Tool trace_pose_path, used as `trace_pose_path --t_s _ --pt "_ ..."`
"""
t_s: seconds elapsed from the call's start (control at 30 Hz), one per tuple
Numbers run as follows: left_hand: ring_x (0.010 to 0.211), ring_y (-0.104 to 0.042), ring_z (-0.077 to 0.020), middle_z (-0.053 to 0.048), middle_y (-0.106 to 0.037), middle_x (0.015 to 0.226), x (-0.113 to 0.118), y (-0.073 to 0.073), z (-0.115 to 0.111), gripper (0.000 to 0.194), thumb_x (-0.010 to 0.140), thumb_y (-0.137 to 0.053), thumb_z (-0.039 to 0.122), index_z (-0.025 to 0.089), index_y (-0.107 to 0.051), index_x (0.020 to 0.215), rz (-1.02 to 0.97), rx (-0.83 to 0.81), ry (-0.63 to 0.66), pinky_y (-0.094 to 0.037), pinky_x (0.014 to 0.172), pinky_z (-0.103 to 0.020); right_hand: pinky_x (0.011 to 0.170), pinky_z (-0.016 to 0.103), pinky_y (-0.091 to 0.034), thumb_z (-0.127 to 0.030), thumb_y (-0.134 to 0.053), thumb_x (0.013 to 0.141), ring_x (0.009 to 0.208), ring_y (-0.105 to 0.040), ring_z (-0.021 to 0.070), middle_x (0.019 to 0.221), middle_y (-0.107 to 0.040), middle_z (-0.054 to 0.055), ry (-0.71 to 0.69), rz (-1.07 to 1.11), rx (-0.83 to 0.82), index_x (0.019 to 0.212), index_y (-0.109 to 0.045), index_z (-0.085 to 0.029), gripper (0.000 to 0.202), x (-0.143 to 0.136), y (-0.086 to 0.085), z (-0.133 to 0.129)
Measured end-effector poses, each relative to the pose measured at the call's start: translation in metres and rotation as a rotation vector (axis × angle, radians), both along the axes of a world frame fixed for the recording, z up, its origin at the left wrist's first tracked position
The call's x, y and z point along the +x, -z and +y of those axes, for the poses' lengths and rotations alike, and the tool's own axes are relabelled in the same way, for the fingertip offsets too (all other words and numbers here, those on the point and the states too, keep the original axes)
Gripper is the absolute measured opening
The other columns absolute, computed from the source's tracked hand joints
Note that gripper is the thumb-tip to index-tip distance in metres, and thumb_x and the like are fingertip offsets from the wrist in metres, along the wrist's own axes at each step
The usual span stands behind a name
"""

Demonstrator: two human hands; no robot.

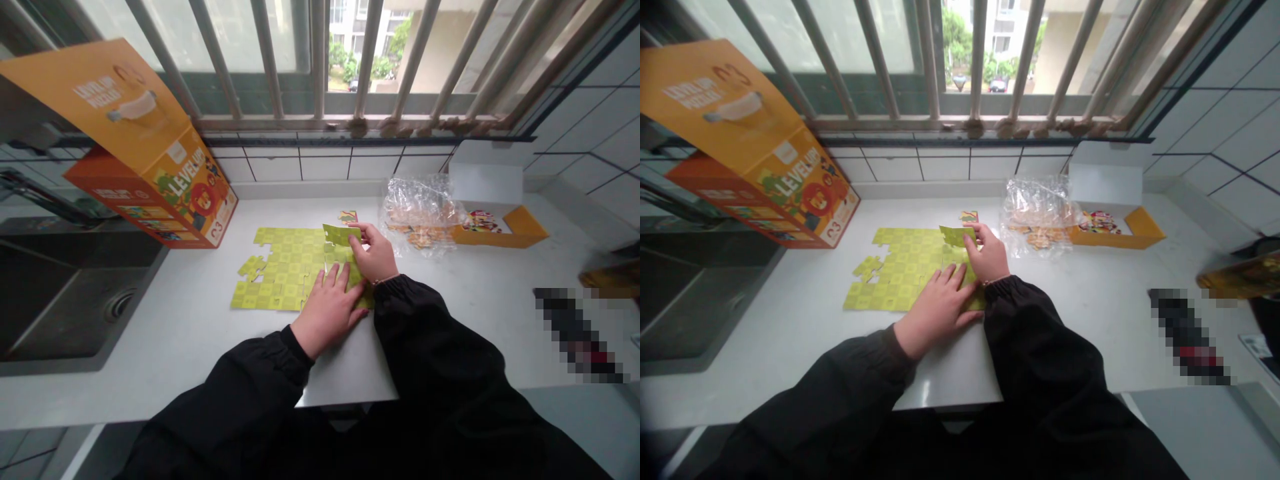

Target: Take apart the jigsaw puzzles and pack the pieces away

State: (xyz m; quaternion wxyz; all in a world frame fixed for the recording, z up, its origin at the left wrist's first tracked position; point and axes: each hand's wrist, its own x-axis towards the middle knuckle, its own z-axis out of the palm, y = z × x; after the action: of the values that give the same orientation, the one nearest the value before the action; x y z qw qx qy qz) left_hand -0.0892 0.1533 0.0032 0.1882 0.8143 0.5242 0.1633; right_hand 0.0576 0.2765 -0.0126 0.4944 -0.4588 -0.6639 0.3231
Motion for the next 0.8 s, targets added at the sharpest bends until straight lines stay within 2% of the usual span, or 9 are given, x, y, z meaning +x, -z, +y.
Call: trace_pose_path --t_s 0.1,0.17,0.27,0.37,0.43,0.5,0.6,0.7,0.8 --pt "0.134 -0.062 -0.0474 -0.022 -0.074 0.129 -0.005 -0.015 0.017 0.047 0.093 -0.081 0.06 0.02 -0.079 0.118 -0.12 0.002 -0.002 -0.043 0.12 -0.06 0.101 0.044 -0.061 -0.055 -0.07 0.097 0.105 -0.075 0.0247 0.119 -0.081 0.007 -0.021 0.164 -0.121 0.12 -0.069 -0.026 0.037 0.001 0.005 0.006" --pt "0.11 -0.07 -0.0381 -0.016 -0.075 0.098 -0.018 -0.022 0.033 0.039 0.097 -0.076 0.061 0.021 -0.077 0.097 -0.29 0.034 -0.109 -0.05 0.108 -0.049 0.093 0.04 -0.064 -0.062 -0.074 0.092 0.1 -0.076 0.0235 0.112 -0.082 0.006 -0.017 0.283 -0.208 0.115 -0.067 -0.025 0.044 0.001 0.008 0.009" --pt "0.091 -0.068 -0.0254 -0.009 -0.073 0.096 -0.043 -0.018 0.056 0.033 0.098 -0.078 0.055 0.022 -0.074 0.098 -0.57 0.117 -0.365 -0.053 0.092 -0.036 0.074 0.032 -0.063 -0.066 -0.081 0.084 0.087 -0.074 0.0198 0.105 -0.082 0.004 -0.012 0.391 -0.303 0.111 -0.066 -0.025 0.051 -0.001 0.007 0.01" --pt "0.086 -0.068 -0.0194 -0.007 -0.074 0.104 -0.061 -0.006 0.069 0.053 0.088 -0.088 0.059 0.02 -0.069 0.119 -0.868 0.007 -0.543 -0.055 0.077 -0.029 0.067 0.028 -0.06 -0.064 -0.086 0.081 0.078 -0.071 0.016 0.099 -0.08 0.001 -0.093 0.498 -0.38 0.109 -0.066 -0.026 0.051 -0.007 0.004 0.004" --pt "0.084 -0.068 -0.0178 -0.006 -0.074 0.101 -0.065 0.0 0.07 0.064 0.084 -0.09 0.061 0.019 -0.067 0.126 -1.04 -0.143 -0.518 -0.056 0.072 -0.027 0.069 0.028 -0.061 -0.062 -0.089 0.081 0.076 -0.07 0.0149 0.097 -0.079 0.0 -0.18 0.544 -0.426 0.108 -0.067 -0.026 0.05 -0.011 0.001 -0.002" --pt "0.078 -0.068 -0.0159 -0.003 -0.073 0.092 -0.064 0.001 0.069 0.061 0.082 -0.092 0.061 0.018 -0.069 0.119 -1.142 -0.242 -0.449 -0.057 0.071 -0.026 0.069 0.028 -0.061 -0.061 -0.091 0.08 0.076 -0.07 0.0144 0.095 -0.078 -0.001 -0.244 0.548 -0.459 0.105 -0.067 -0.026 0.049 -0.014 -0.001 -0.006" --pt "0.072 -0.065 -0.0141 -0.001 -0.072 0.083 -0.06 -0.003 0.066 0.053 0.081 -0.094 0.059 0.018 -0.07 0.105 -1.188 -0.272 -0.4 -0.055 0.069 -0.025 0.068 0.026 -0.059 -0.062 -0.093 0.078 0.075 -0.069 0.0135 0.09 -0.077 -0.001 -0.255 0.548 -0.502 0.103 -0.069 -0.025 0.05 -0.014 -0.002 -0.008" --pt "0.07 -0.065 -0.014 0.0 -0.073 0.083 -0.058 -0.007 0.064 0.051 0.081 -0.095 0.058 0.019 -0.071 0.104 -1.18 -0.284 -0.383 -0.053 0.066 -0.025 0.066 0.024 -0.058 -0.062 -0.096 0.074 0.074 -0.068 0.0122 0.09 -0.076 -0.001 -0.263 0.57 -0.569 0.102 -0.07 -0.024 0.054 -0.012 -0.003 -0.007" --pt "0.07 -0.065 -0.013 -0.001 -0.076 0.087 -0.058 -0.008 0.063 0.049 0.082 -0.095 0.056 0.019 -0.071 0.106 -1.205 -0.309 -0.354 -0.053 0.066 -0.024 0.065 0.024 -0.058 -0.062 -0.097 0.072 0.073 -0.067 0.0118 0.089 -0.074 -0.002 -0.342 0.612 -0.629 0.102 -0.071 -0.024 0.055 -0.01 -0.005 -0.008"
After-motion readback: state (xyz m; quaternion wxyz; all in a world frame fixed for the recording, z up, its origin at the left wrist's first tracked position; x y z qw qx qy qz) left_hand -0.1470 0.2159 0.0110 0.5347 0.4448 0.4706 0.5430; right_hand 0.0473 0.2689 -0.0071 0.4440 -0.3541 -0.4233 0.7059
